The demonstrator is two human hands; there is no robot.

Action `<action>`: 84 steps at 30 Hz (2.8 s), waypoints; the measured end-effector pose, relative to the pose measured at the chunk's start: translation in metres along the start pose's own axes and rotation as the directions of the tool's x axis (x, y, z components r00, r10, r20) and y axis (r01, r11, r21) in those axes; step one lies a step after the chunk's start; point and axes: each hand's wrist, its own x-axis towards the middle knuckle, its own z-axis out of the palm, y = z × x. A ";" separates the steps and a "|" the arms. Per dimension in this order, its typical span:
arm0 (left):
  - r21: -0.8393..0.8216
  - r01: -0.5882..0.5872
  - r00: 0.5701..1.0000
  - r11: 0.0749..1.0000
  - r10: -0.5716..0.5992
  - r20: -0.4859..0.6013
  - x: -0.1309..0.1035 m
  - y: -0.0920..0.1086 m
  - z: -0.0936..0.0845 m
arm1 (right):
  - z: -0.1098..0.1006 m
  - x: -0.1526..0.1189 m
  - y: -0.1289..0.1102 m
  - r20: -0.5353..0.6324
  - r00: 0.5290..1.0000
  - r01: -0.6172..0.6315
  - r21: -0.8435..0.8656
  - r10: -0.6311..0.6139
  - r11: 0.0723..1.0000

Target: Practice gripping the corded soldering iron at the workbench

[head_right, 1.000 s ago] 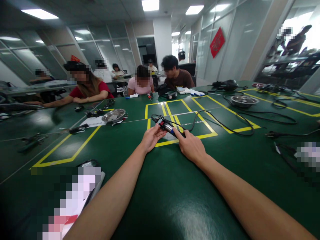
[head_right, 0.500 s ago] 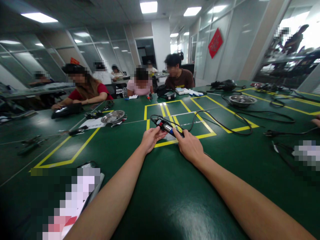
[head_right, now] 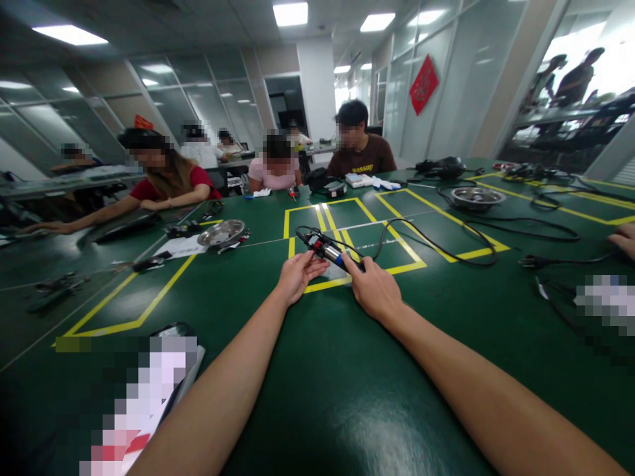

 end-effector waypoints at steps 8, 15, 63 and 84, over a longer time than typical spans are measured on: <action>0.043 0.004 1.000 0.999 -0.004 0.019 -0.001 0.000 0.002 | 0.004 -0.001 0.001 0.001 1.000 -0.028 0.012 0.028 1.000; 0.038 -0.005 0.999 0.999 0.004 0.044 0.000 -0.001 -0.001 | 0.003 -0.001 0.001 -0.010 1.000 -0.021 0.028 0.021 0.999; -0.203 0.007 0.983 0.979 0.031 0.183 0.004 -0.002 -0.014 | 0.004 -0.002 0.002 -0.041 0.995 0.095 0.094 -0.091 0.991; -0.249 0.029 0.994 0.968 -0.002 0.106 0.006 -0.003 -0.013 | 0.000 0.004 0.014 -0.429 0.899 0.280 0.415 -0.086 0.866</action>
